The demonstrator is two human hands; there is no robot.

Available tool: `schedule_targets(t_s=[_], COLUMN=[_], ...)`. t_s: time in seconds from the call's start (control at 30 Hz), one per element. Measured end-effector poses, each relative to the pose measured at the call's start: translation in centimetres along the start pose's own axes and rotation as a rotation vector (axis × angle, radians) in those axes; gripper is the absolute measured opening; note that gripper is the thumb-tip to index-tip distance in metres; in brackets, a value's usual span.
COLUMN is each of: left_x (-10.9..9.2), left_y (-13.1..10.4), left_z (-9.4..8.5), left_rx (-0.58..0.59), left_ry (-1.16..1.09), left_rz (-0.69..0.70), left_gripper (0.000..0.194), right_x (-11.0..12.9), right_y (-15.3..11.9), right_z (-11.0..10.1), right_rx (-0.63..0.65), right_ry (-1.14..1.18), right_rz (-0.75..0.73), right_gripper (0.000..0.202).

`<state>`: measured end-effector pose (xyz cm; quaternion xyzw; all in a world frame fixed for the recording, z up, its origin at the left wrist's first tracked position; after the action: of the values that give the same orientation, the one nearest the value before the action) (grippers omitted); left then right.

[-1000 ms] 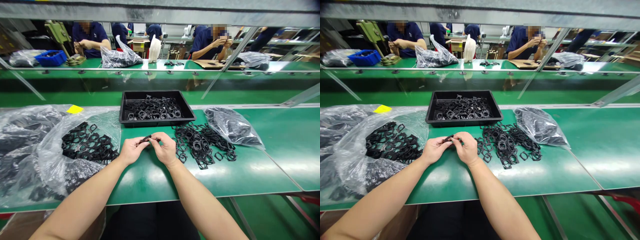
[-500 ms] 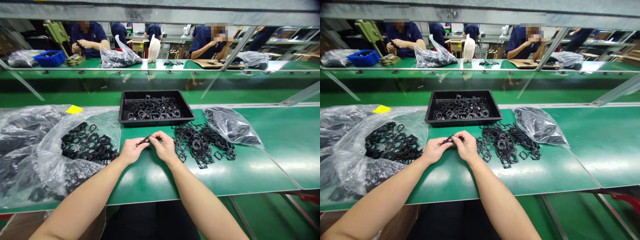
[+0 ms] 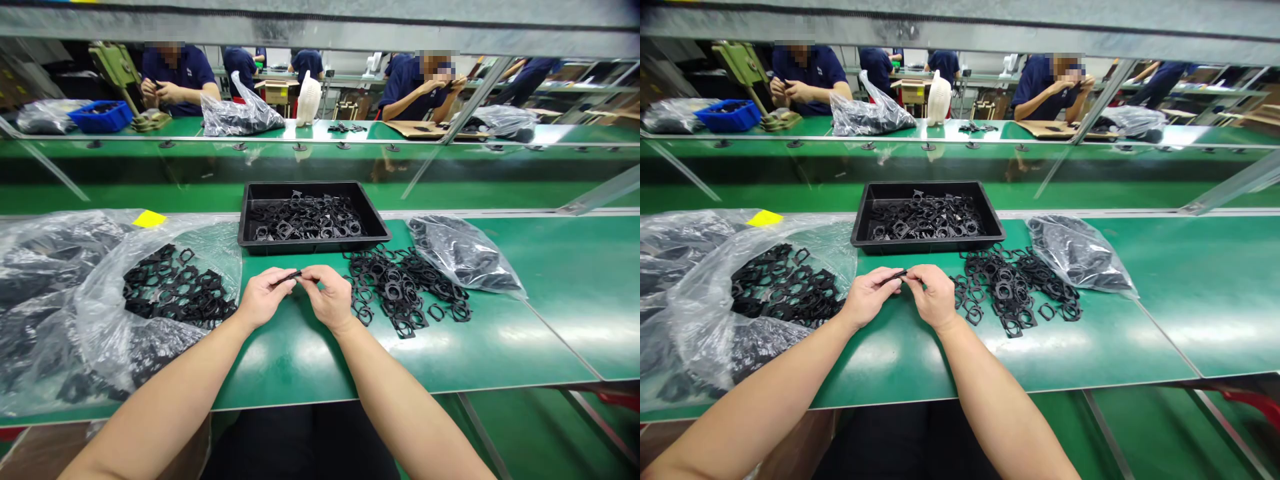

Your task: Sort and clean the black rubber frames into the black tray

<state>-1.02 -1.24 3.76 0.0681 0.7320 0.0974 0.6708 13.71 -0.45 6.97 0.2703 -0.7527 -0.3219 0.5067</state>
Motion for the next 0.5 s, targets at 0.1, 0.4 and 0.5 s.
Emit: schedule_targets(t_s=[0.1,0.4,0.5], left_x=[0.1,-0.3,-0.8], left_y=[-0.1,-0.1,0.0], left_z=[0.1,-0.1,-0.1], left_rx=[-0.007,-0.025,-0.023], left_ry=[-0.027,0.012,0.074], left_rz=[0.037,0.096,0.124], left_gripper=[0.031,0.027,0.024], right_x=[0.2,-0.1,-1.5], right_y=[0.0,0.3,-0.2], right_z=[-0.1,0.0,0.5], right_rx=[-0.021,0.020,0.011], right_ry=[-0.022,0.166,0.347], right_rz=[-0.035,0.122,0.370], right_gripper=[0.004,0.006,0.009])
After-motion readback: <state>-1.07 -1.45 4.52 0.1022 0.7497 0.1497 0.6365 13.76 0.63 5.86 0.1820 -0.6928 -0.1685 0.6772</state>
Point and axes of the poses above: each hand's wrist, its own y-axis towards the middle knuckle, its own z-axis out of the palm, x = y × z, the point moved 5 cm from there along y, towards the middle knuckle, and after that the axes turned 5 degrees about -x, right-handed, at the moved point
